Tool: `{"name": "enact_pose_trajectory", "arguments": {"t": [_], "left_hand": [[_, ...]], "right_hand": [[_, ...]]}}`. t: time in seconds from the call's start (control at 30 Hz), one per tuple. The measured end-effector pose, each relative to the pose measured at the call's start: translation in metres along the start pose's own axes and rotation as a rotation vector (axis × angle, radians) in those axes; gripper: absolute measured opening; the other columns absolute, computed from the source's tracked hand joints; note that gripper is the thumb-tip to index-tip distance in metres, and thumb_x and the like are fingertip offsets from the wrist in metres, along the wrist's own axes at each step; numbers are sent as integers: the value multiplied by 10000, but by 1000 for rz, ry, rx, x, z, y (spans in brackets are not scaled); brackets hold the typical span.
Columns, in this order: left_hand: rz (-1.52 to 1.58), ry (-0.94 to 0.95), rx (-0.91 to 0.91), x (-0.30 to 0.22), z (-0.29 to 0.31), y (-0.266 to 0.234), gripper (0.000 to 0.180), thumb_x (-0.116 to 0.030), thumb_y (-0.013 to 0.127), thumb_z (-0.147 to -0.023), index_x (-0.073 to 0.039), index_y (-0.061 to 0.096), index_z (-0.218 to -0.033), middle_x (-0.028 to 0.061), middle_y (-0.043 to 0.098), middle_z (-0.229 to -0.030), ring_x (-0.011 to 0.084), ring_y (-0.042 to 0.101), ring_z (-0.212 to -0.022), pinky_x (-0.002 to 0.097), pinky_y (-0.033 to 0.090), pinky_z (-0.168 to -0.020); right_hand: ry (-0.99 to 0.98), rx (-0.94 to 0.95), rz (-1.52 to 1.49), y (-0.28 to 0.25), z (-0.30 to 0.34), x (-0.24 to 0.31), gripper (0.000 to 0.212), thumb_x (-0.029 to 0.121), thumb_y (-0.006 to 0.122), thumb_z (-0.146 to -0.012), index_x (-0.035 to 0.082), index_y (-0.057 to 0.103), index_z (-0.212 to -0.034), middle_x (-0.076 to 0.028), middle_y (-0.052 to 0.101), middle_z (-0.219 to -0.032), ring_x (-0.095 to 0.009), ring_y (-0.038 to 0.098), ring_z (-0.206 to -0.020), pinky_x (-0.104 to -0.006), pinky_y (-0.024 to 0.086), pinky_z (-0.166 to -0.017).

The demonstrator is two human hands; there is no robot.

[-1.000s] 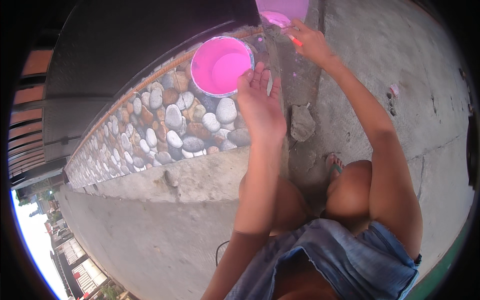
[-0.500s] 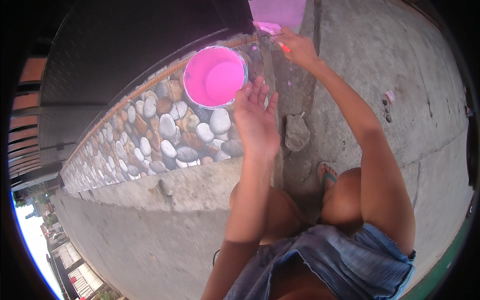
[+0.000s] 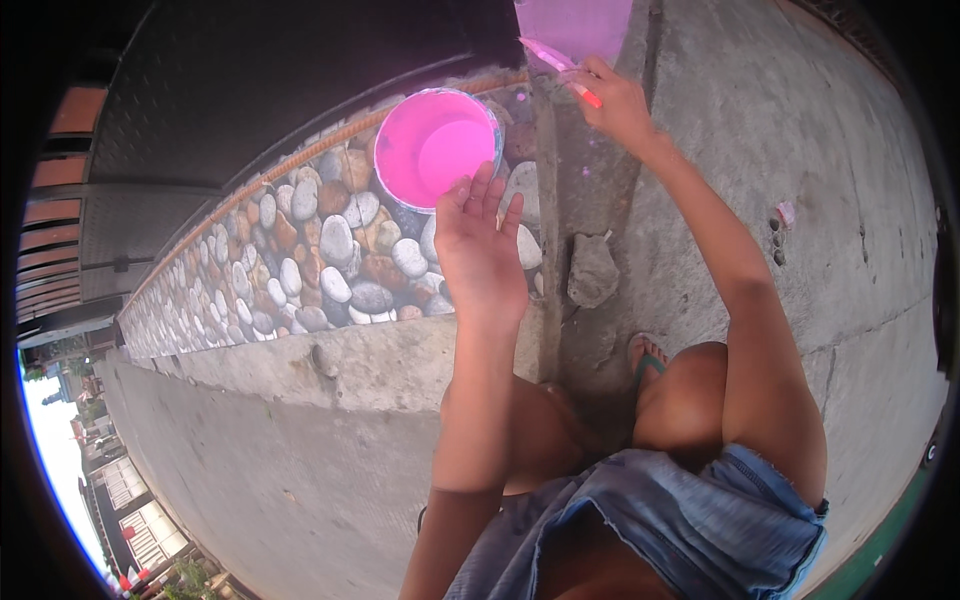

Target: The person dips a paintbrush into a bucket of paint and applies the paint onto a wall pillar.

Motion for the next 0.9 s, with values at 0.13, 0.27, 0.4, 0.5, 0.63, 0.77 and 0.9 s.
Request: {"name": "enact_pose_trajectory", "arguments": {"t": [0.13, 0.27, 0.4, 0.5, 0.63, 0.77, 0.9], "left_hand": [[-21, 21, -6, 0, 4, 8, 222, -245, 542, -871, -92, 498, -1026, 98, 484, -1214, 214, 413, -1173, 402, 330, -1018], [-29, 10, -15, 1, 9, 11, 196, -235, 534, -876, -94, 502, -1009, 97, 496, -1200, 217, 423, -1163, 402, 333, -1015], [-13, 46, -20, -9, 9, 5, 172, -223, 522, -881, -89, 508, -987, 101, 501, -1196, 217, 437, -1150, 405, 338, -1011], [0, 56, -22, -10, 9, 3, 175, -223, 514, -883, -86, 506, -992, 105, 499, -1203, 216, 442, -1145, 408, 336, -1014], [-37, 56, -23, -8, 9, 5, 203, -234, 489, -899, -83, 483, -1036, 107, 493, -1217, 216, 437, -1155, 408, 324, -1026], [-67, 22, -40, 2, 9, 10, 238, -254, 479, -912, -79, 466, -1072, 105, 485, -1225, 216, 428, -1165, 404, 315, -1034], [-92, 34, -33, -2, 7, 5, 260, -278, 470, -924, -77, 464, -1090, 90, 488, -1210, 207, 430, -1161, 398, 327, -1018]], "right_hand": [[-12, 256, 128, 8, -6, -6, 262, 98, 596, -807, 192, 653, -1044, -13, 573, -999, -278, 623, -751, -402, 499, -656], [-75, 207, 154, 4, -19, -18, 266, 81, 629, -765, 184, 659, -1009, -49, 568, -974, -284, 631, -790, -407, 507, -660], [-152, -65, 50, -23, -16, -12, 267, 39, 635, -743, 173, 662, -973, -45, 565, -975, -289, 630, -785, -409, 504, -660], [-113, -144, -32, -44, 1, 0, 258, 29, 634, -741, 170, 661, -955, -29, 561, -990, -280, 631, -782, -401, 503, -649], [-80, 285, 71, -30, 5, -31, 275, 18, 624, -748, 175, 666, -970, -11, 566, -997, -258, 631, -766, -382, 507, -629], [-54, 269, 172, -40, -11, -62, 299, 6, 618, -747, 183, 669, -983, -8, 585, -1014, -257, 629, -755, -380, 513, -629], [-244, -91, 187, -113, -35, -39, 322, 25, 657, -716, 188, 665, -993, 8, 593, -1056, -240, 630, -754, -342, 527, -631]]}}
Point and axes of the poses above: each hand's wrist, its own z-axis away from the middle knuckle, its own y-axis out of the palm, x = y × z, the point moved 1 cm from there along -z, towards the middle knuckle
